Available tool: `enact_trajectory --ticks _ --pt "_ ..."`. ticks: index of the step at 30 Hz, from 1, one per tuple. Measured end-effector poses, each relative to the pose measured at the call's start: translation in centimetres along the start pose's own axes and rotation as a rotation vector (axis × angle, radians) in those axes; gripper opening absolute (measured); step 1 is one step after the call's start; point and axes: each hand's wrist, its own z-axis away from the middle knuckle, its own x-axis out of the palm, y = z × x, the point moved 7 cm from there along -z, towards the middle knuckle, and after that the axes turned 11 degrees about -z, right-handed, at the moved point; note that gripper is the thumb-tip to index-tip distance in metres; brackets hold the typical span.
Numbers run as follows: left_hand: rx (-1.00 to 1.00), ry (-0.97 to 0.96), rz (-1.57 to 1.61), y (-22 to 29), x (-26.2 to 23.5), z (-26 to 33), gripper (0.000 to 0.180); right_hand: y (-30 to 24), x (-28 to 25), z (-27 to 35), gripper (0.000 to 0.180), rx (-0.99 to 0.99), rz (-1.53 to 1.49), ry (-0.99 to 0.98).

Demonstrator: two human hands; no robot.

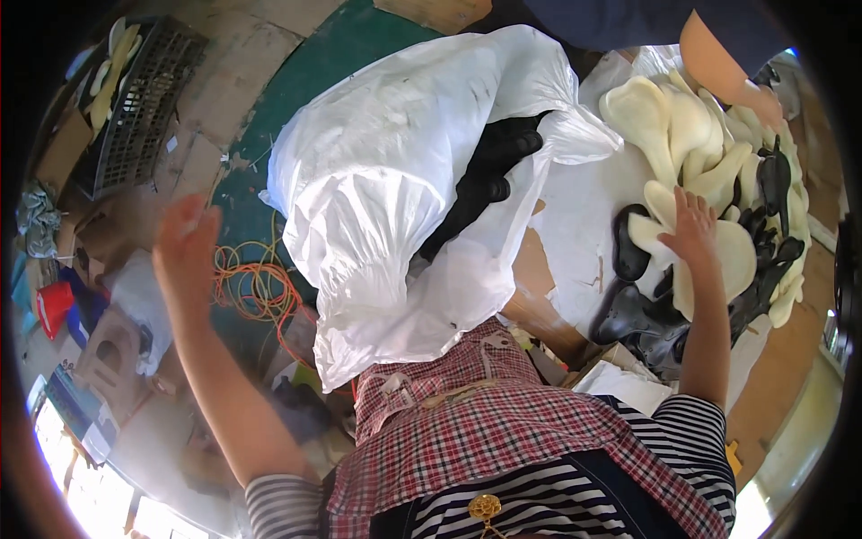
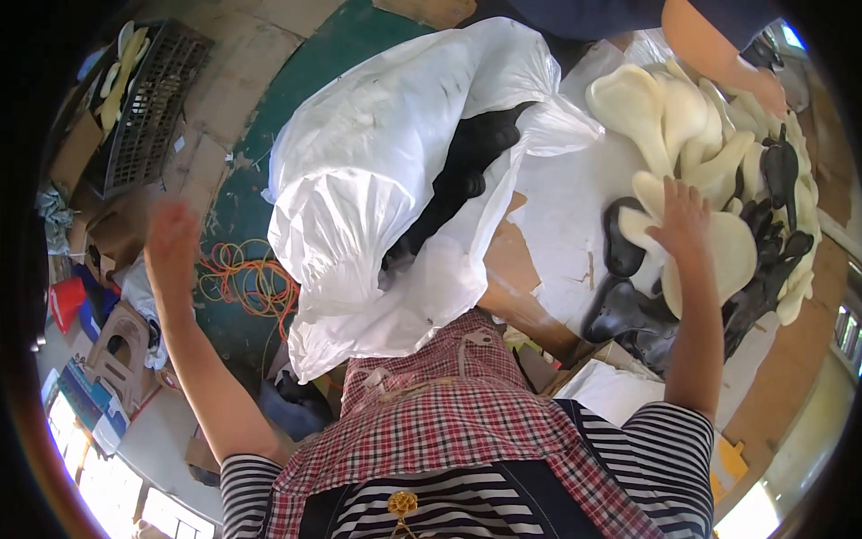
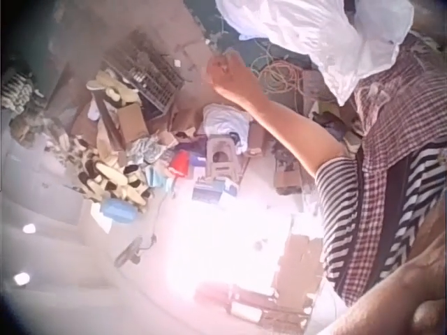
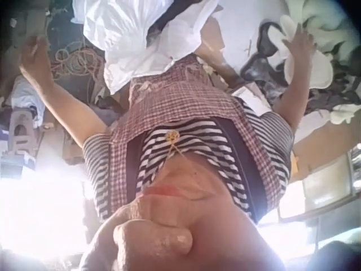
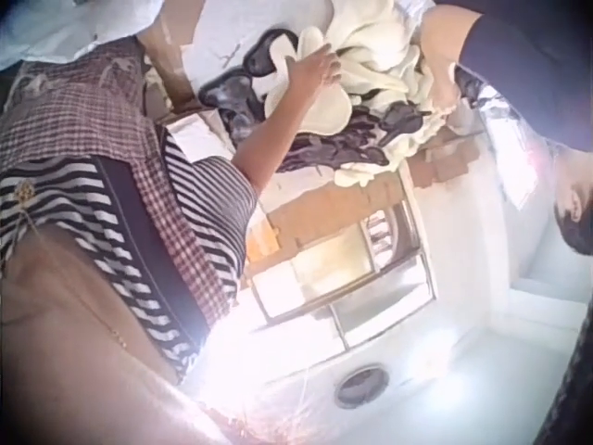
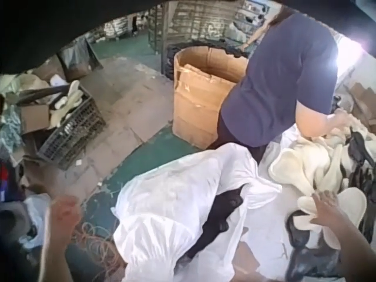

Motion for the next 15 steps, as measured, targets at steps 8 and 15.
enact_trajectory --ticks 8,15 --pt "0.550 -0.561 -0.196 6.6 23.6 12.3 0.056 -23.8 1.9 0.8 0.063 -0.930 -0.435 0.196" --pt "0.068 0.327 -0.002 -5.8 8.8 2.1 0.067 -23.7 6.8 -2.9 0.026 -0.817 -1.236 -0.019"
